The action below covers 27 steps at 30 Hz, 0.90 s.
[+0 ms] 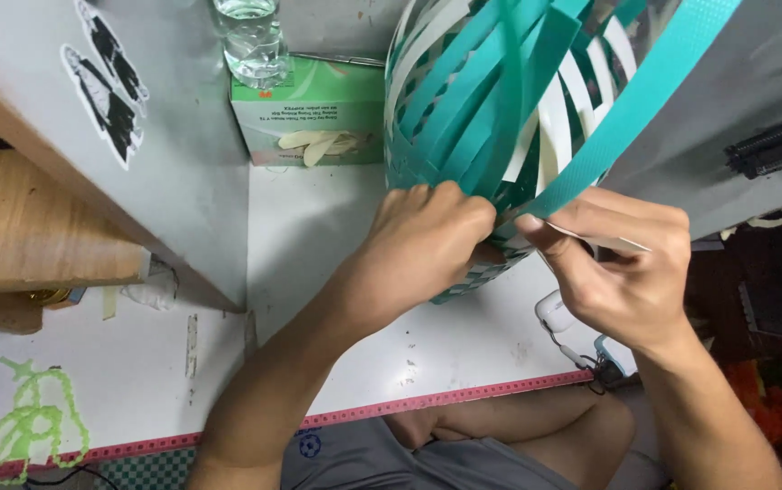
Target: The person weaves a basket using teal and white plastic strips. They interlace the strips by hand, rotating the basket and adjusting the weave to maintain a checkered pattern.
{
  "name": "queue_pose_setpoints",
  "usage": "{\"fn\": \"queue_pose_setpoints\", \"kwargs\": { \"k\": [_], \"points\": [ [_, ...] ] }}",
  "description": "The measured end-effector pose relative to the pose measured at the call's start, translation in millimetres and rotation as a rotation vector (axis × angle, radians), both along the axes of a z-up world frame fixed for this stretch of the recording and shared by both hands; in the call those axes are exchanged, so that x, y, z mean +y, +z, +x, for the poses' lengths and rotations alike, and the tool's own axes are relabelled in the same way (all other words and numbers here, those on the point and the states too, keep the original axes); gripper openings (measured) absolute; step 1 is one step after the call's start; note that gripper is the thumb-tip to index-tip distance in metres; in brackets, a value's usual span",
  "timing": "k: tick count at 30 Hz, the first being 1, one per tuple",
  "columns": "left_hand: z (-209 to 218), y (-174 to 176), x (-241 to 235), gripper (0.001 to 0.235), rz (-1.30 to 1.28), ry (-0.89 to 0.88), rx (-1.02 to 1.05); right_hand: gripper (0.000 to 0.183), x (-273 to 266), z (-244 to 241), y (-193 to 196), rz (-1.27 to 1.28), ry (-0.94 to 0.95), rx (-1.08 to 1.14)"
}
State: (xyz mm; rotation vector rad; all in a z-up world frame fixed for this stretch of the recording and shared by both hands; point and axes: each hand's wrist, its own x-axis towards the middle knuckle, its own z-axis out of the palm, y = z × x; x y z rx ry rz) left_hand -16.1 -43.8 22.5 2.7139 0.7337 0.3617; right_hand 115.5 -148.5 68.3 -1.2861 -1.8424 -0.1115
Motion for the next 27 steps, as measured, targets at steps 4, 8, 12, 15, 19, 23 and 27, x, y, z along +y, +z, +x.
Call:
{"fn": "queue_pose_setpoints", "kwargs": {
  "k": [4, 8, 12, 15, 19, 23, 27],
  "points": [
    [4.1, 4.4, -3.0, 0.017, 0.013, -0.002, 0.048, 0.025, -1.8, -2.8, 2.9, -0.005, 0.005, 0.008],
    [4.6, 7.7, -3.0, 0.027, -0.031, 0.007, 0.099, 0.026, -1.7, -5.8, 4.7, -0.017, 0.013, 0.061],
    [4.6, 15.5, -5.4, 0.01, -0.026, 0.015, 0.129, 0.026, -4.6, 3.6, -5.3, -0.046, -0.083, -0.029],
    [6.3, 19.6, -7.2, 0.028, -0.121, 0.006, 0.11, 0.029, -11.0, 9.9, -18.8, -0.219, -0.179, 0.135],
    [1.2, 16.3, -4.0, 0.033, -0.169, 0.011, 0.074, 0.047, 8.4, 65.8, -72.6, -0.334, -0.171, 0.056],
    [-2.2, 23.5, -5.3, 0.02, -0.231, -0.043, 0.107, 0.039, 6.5, 70.0, -91.6, -0.462, -0.201, 0.432],
    [9.3, 7.9, -3.4, 0.035, -0.168, -0.018, 0.078, 0.05, 2.3, 63.4, -60.6, -0.302, -0.234, -0.041]
  ]
}}
